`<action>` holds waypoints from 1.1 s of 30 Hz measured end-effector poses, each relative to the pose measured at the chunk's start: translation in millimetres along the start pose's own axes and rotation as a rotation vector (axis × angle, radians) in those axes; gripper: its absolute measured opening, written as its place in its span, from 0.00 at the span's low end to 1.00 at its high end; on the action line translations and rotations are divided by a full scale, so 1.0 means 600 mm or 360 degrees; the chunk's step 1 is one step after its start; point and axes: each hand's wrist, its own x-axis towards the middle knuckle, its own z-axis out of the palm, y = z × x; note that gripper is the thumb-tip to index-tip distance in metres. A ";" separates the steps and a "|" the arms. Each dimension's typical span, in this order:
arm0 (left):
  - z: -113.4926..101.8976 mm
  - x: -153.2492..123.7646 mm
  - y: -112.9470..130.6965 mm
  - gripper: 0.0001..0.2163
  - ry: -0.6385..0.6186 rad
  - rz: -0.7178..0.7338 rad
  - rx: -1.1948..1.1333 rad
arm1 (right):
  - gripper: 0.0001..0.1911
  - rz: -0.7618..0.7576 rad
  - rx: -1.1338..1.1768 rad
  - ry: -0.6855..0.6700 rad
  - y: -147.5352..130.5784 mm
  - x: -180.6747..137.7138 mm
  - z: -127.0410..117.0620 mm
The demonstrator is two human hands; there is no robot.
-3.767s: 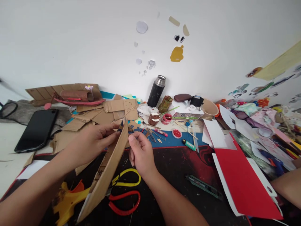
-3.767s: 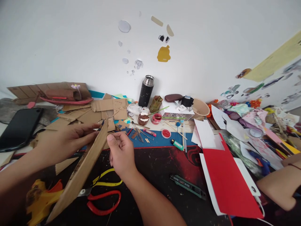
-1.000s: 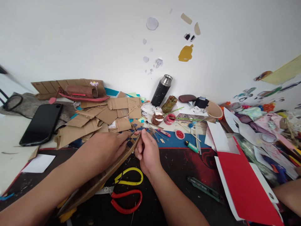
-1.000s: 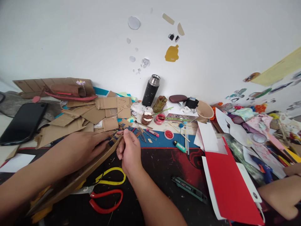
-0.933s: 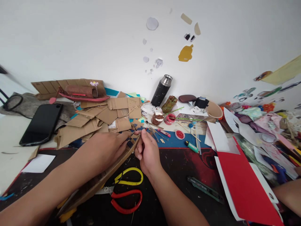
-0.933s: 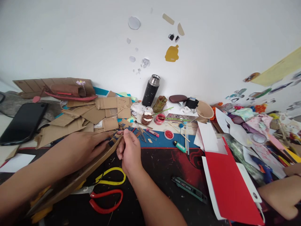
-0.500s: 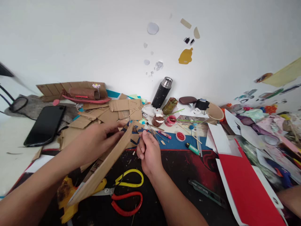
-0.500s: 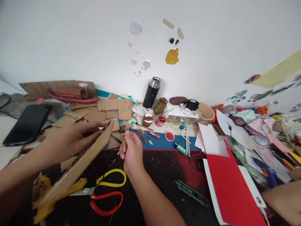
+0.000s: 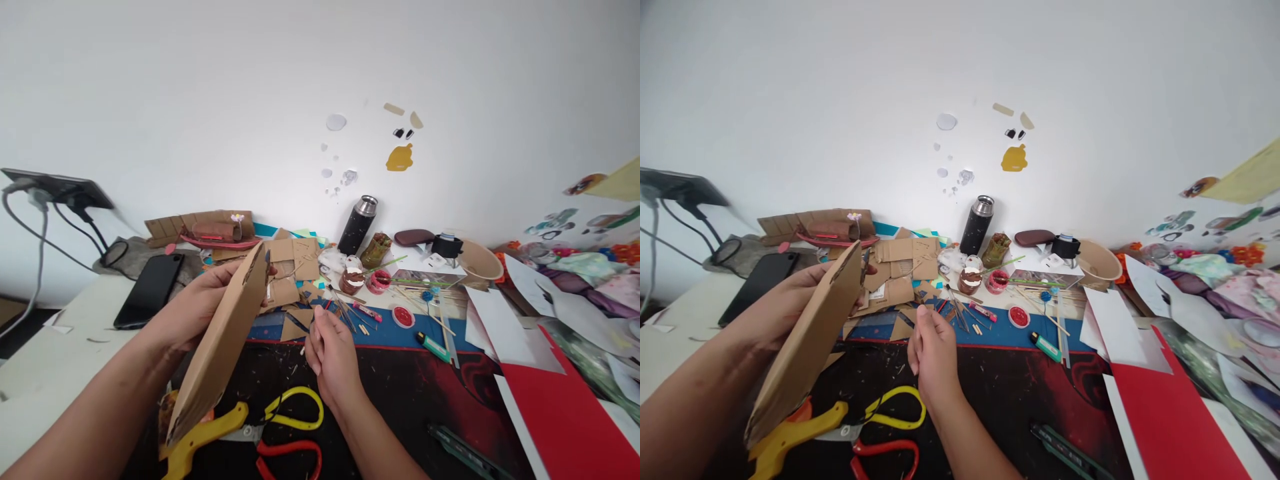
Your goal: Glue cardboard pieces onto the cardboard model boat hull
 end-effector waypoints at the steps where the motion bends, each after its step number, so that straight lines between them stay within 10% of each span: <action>1: 0.000 0.001 -0.001 0.22 -0.0005 -0.0012 -0.0010 | 0.37 0.0000 -0.0023 -0.0011 0.001 -0.001 0.000; 16: -0.001 0.007 0.002 0.17 -0.0057 0.0057 0.0018 | 0.34 0.0146 -0.0386 -0.0367 0.007 -0.011 0.003; 33: -0.047 0.019 0.013 0.13 -0.0055 0.0313 -0.0137 | 0.29 -0.0489 -0.1285 -0.0750 0.025 -0.055 0.032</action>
